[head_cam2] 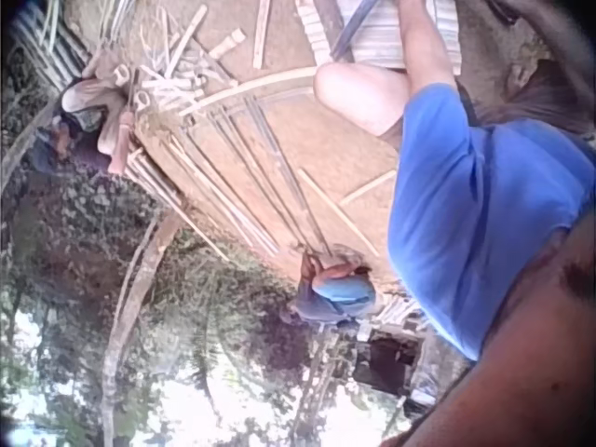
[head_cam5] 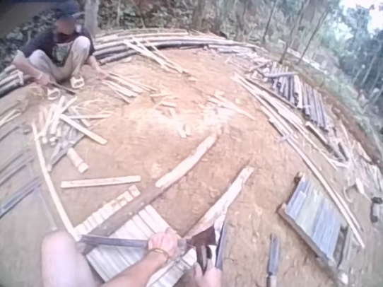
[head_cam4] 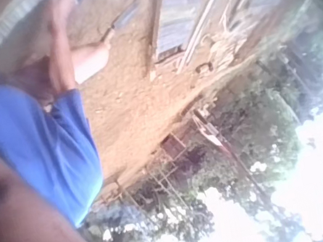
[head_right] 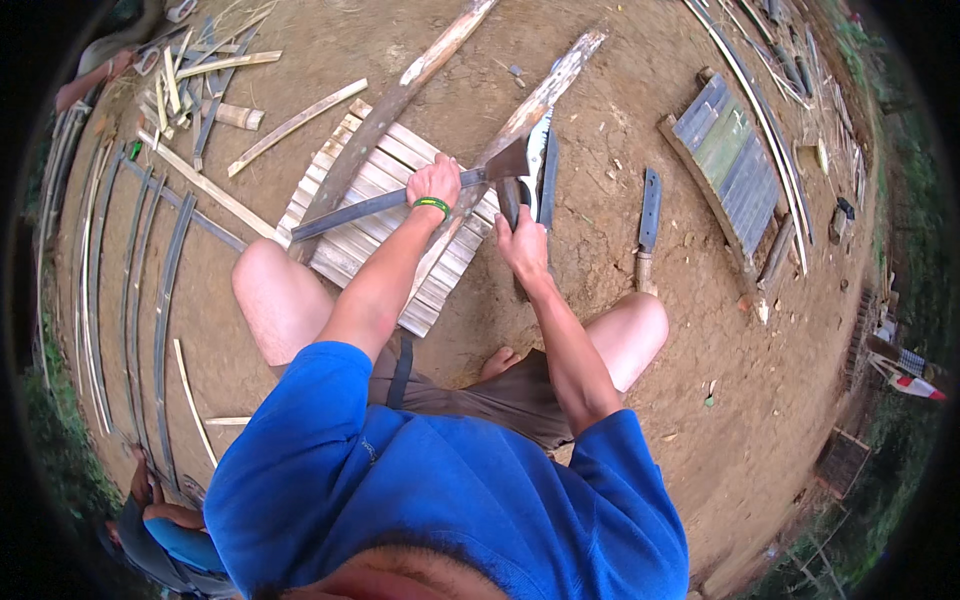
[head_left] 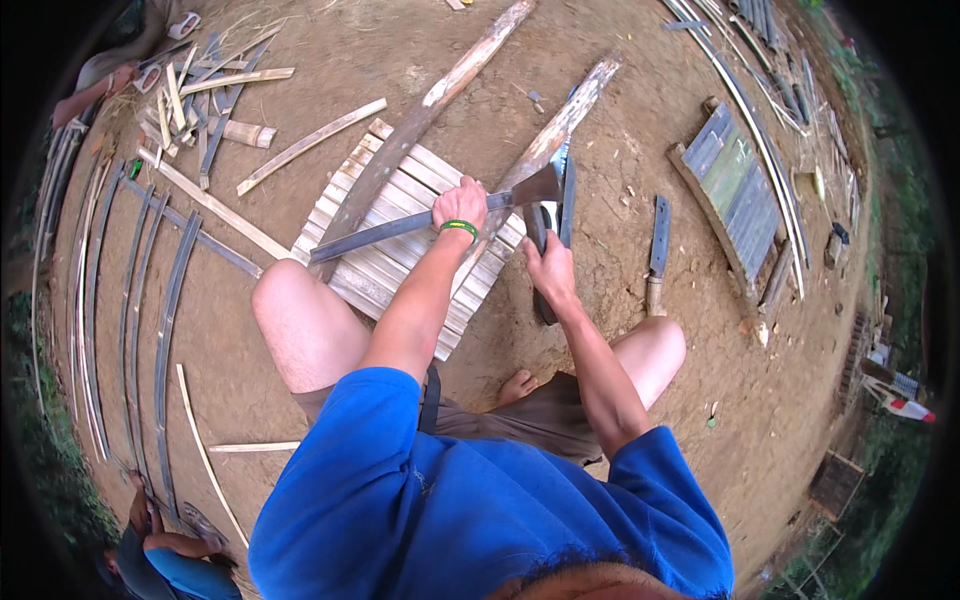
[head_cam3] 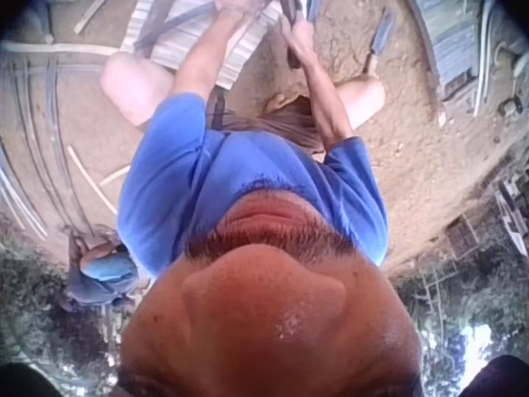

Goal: The person sits on the ground and uses a hammer to drive nails into a bamboo mat structure. They then stand up, lift the assembled bamboo mat, and place it on a wooden frame. Finally, they pick up a pair of pliers and a black bag and walk away.

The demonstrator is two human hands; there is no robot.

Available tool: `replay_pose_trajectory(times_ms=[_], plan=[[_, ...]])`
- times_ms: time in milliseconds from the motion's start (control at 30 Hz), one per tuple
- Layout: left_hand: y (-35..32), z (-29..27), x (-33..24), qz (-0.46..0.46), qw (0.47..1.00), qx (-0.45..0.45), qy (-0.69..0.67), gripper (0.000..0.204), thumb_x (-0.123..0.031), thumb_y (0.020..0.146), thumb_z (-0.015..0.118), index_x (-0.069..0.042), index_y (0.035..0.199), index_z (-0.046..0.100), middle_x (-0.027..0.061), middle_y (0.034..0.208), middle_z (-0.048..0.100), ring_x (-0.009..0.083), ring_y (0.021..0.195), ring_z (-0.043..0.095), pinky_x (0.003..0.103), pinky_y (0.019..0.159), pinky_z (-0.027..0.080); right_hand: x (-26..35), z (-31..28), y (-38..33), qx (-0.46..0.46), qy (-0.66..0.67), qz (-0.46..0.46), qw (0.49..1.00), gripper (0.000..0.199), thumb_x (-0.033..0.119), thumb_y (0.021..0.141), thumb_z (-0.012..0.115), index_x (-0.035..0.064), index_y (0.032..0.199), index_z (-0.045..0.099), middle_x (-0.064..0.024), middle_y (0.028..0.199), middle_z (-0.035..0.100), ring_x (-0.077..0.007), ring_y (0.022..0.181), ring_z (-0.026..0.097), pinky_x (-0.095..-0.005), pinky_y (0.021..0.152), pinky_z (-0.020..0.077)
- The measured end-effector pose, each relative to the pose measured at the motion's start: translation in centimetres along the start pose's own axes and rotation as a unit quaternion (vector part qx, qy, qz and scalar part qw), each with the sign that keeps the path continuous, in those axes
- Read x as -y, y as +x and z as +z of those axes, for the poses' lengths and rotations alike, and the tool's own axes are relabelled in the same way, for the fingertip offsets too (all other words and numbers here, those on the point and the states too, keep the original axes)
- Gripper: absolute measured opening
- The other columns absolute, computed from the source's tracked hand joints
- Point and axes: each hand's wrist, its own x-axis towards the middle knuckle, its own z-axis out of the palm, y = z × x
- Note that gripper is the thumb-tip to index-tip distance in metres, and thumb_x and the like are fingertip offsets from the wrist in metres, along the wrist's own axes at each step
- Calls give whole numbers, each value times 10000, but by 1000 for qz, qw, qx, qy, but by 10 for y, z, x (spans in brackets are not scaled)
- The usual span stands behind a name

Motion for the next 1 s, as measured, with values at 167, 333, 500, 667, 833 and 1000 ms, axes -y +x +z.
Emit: replay_pose_trajectory(times_ms=[167, 333, 500, 667, 833, 1000], plan=[[2, -17, 26, 33, 975, -178, -127, 265, -270, 931, 458, -37, 881, 573, 189, 989, 620, 356, 1026, 551, 494, 889, 429, 50, 9, 7, -58, 232, 31, 970, 360, 263, 894, 672, -43, 1057, 574, -98, 616, 621, -176, 495, 593, -352, 475, 477], [-3, -90, 125, 38, 933, -265, -241, 203, -164, 900, 473, -5, 862, 595, 209, 914, 598, 383, 947, 546, 471, 839, 442, 93, 24, -1, 25, 320, 11, 947, 238, 197, 928, 653, 18, 872, 507, -35, 552, 530, -128, 433, 516, -303, 408, 422], [-67, -157, 237, -114, 912, -228, -323, 264, -231, 910, 625, 12, 942, 723, 127, 902, 716, 195, 827, 637, 329, 758, 485, 131, 81, -20, 114, 322, 0, 940, 232, 196, 898, 680, 18, 900, 531, -42, 593, 561, -131, 453, 541, -302, 423, 430], [-108, -146, 250, -150, 888, -233, -368, 237, -209, 897, 687, -9, 1008, 747, 85, 930, 740, 116, 837, 646, 264, 761, 502, 148, 145, -29, 166, 288, -69, 941, 306, 221, 835, 722, -5, 1003, 602, -85, 666, 639, -164, 547, 610, -336, 534, 493], [-113, -126, 260, -113, 881, -195, -416, 233, -198, 914, 668, -11, 1031, 743, 77, 946, 729, 129, 863, 640, 271, 792, 500, 175, 166, -34, 147, 153, -146, 966, 353, 234, 796, 742, -32, 997, 626, -177, 686, 642, -303, 615, 638, -403, 626, 496], [-109, -118, 274, -80, 903, -158, -392, 214, -196, 929, 656, -32, 1030, 747, 58, 906, 703, 119, 862, 619, 275, 793, 486, 176, 171, -39, 134, 174, -161, 962, 355, 230, 790, 742, -35, 1003, 636, -202, 696, 642, -347, 653, 641, -426, 659, 492]])
